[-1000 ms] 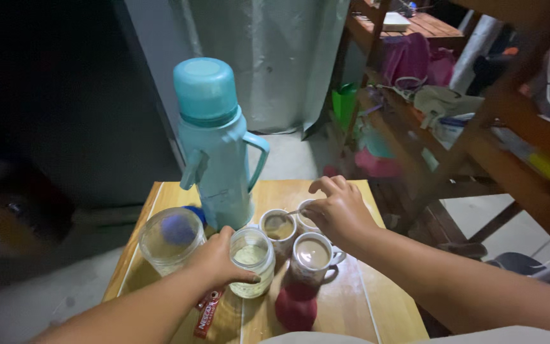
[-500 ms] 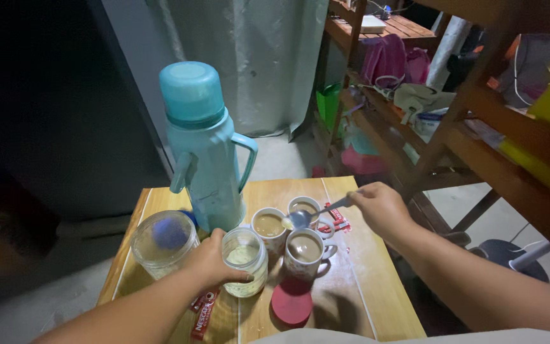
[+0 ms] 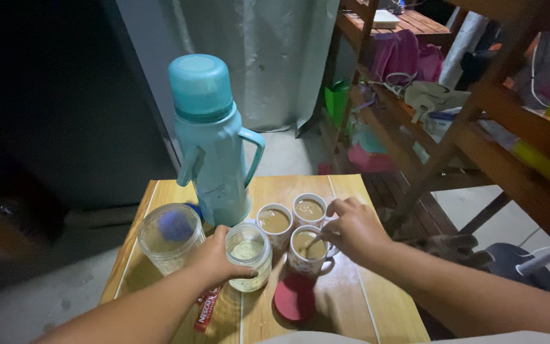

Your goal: The person scoops a light-colored powder from a jar into three mugs and stirs each mug with a spoon. They then place the jar lid back on and adjust the thermos on the table.

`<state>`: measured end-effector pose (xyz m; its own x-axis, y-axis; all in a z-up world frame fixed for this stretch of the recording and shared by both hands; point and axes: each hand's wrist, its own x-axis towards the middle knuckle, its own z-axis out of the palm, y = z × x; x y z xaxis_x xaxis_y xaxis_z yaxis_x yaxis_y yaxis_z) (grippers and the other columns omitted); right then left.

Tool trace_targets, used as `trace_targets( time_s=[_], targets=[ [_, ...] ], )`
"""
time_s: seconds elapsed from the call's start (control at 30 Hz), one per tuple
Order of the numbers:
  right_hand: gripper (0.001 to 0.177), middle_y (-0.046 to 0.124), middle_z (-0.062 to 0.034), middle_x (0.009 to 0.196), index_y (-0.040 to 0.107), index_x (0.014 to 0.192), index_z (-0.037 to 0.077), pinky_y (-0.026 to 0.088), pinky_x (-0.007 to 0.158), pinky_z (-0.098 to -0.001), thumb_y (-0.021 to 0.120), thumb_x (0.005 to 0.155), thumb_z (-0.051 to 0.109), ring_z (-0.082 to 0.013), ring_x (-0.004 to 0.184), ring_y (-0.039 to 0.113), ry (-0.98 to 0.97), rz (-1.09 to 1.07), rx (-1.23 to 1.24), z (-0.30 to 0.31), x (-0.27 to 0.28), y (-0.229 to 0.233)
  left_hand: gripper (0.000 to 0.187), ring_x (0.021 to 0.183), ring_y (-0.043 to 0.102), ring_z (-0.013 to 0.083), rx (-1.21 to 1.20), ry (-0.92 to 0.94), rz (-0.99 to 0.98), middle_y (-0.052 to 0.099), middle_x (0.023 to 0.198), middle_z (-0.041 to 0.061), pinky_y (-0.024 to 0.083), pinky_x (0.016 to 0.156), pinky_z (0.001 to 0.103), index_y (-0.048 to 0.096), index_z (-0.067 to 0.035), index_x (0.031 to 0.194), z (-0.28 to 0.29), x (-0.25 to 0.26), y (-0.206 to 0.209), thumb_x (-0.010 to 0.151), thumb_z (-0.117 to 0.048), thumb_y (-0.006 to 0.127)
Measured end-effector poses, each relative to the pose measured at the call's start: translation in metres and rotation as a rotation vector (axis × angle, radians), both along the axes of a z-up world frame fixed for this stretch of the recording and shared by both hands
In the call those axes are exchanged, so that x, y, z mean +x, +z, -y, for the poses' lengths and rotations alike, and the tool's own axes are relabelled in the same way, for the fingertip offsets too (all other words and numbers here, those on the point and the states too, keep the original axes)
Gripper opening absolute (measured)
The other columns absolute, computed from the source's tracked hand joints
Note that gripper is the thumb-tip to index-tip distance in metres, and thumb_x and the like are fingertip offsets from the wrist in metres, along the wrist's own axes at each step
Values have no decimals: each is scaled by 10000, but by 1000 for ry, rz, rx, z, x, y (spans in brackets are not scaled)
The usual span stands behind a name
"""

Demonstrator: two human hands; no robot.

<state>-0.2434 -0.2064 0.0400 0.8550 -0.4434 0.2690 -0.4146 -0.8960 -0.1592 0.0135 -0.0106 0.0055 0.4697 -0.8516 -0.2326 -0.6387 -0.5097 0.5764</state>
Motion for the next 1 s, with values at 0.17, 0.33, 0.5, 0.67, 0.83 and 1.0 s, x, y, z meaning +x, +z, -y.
trace_targets(
  time_s=[0.17,0.33,0.5,0.67,0.83,1.0],
  targets=[
    [147,662,-22,1094,849,885,229,443,883,-471,786,767,289,-275,1093,562,-50,-16,-59,1,5,-2,1066,1226,652,306,-23,-9,-27,674,1274,168,513,1036,397,460,-92,1346,3,7,-12,489,-461,975],
    [141,670,-27,1101,805,804,151,477,852,-434,765,837,283,-274,1079,574,-107,-63,-71,2,-6,7,1261,1316,536,339,-105,-81,68,544,1382,213,446,1093,404,362,-61,1448,14,12,-24,448,-475,1009],
    [87,693,-70,1104,826,766,155,466,845,-475,780,725,216,-323,1099,575,33,167,-156,1,-17,32,1299,1322,525,357,-207,-116,76,538,1388,219,433,1102,419,355,-67,1484,21,9,-18,440,-511,988],
    [174,700,-71,1128,796,760,81,476,908,-454,763,818,242,-317,1114,583,-179,258,-105,21,-24,46,1246,1330,510,348,-181,-155,98,523,1407,202,422,1106,413,390,-66,1470,24,1,-7,479,-563,958],
    [214,702,-98,1117,802,883,51,488,954,-425,738,872,255,-319,1100,598,-335,355,50,54,-23,39,1053,1323,532,313,-175,-117,87,557,1386,164,428,1106,404,461,-86,1446,29,-1,-2,613,-607,841],
    [198,711,-88,1085,828,885,104,499,918,-432,773,839,288,-310,1055,616,-285,366,100,48,6,20,795,1317,565,300,-167,-33,-14,572,1404,151,445,1104,398,567,-86,1388,43,5,-8,812,-627,650]
  ],
)
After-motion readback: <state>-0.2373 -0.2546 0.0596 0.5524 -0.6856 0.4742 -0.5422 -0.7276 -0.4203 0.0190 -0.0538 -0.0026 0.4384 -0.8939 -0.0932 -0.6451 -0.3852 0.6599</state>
